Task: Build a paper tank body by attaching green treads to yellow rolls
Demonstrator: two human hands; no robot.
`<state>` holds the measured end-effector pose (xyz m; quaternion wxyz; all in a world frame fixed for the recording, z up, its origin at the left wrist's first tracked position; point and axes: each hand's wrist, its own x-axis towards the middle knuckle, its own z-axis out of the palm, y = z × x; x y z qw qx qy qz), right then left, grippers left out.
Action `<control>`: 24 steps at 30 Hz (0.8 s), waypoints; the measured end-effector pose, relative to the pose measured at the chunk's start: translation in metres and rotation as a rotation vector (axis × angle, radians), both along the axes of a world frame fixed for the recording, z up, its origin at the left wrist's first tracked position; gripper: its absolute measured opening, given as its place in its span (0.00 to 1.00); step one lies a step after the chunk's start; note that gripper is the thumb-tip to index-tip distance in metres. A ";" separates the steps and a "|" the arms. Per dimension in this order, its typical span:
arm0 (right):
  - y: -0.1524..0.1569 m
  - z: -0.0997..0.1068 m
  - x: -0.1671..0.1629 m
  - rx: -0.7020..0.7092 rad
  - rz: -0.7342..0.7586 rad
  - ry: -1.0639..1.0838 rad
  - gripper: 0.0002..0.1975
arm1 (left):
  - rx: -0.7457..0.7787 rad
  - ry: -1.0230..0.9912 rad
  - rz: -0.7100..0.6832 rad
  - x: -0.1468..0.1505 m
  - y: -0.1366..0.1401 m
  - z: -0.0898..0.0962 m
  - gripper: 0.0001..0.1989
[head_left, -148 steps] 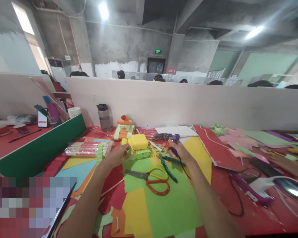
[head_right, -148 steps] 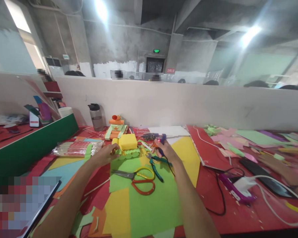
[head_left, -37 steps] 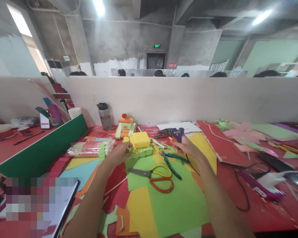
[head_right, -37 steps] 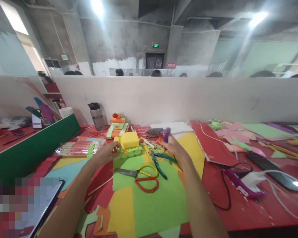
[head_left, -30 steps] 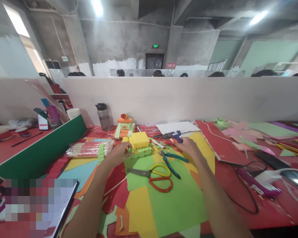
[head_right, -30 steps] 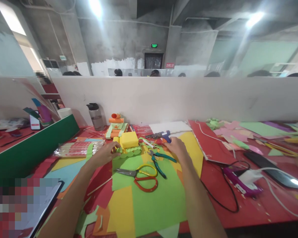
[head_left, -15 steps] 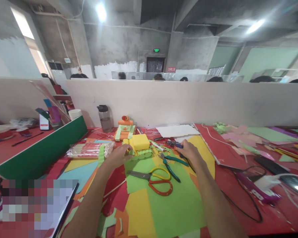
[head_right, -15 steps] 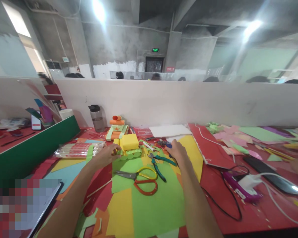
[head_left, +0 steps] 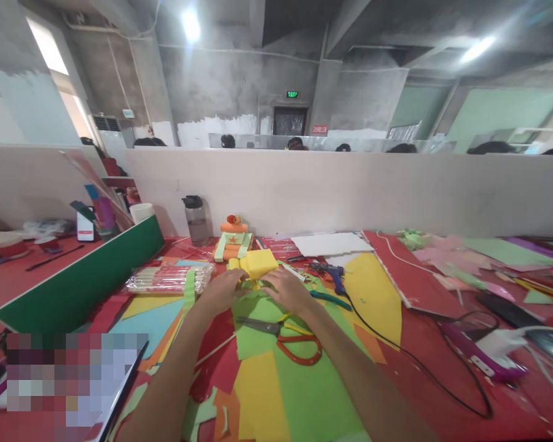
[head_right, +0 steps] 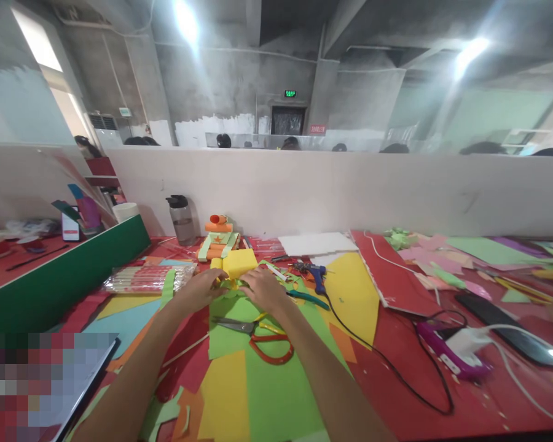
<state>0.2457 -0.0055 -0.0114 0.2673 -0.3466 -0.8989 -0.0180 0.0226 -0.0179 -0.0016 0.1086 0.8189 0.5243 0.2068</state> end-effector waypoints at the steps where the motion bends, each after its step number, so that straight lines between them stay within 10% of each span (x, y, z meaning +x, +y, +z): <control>1: 0.001 -0.001 -0.001 0.012 -0.018 0.007 0.12 | 0.000 0.002 0.003 0.000 0.000 0.000 0.15; 24: 0.002 -0.014 -0.013 0.008 0.005 0.195 0.09 | -0.028 -0.044 0.040 0.009 -0.007 0.008 0.12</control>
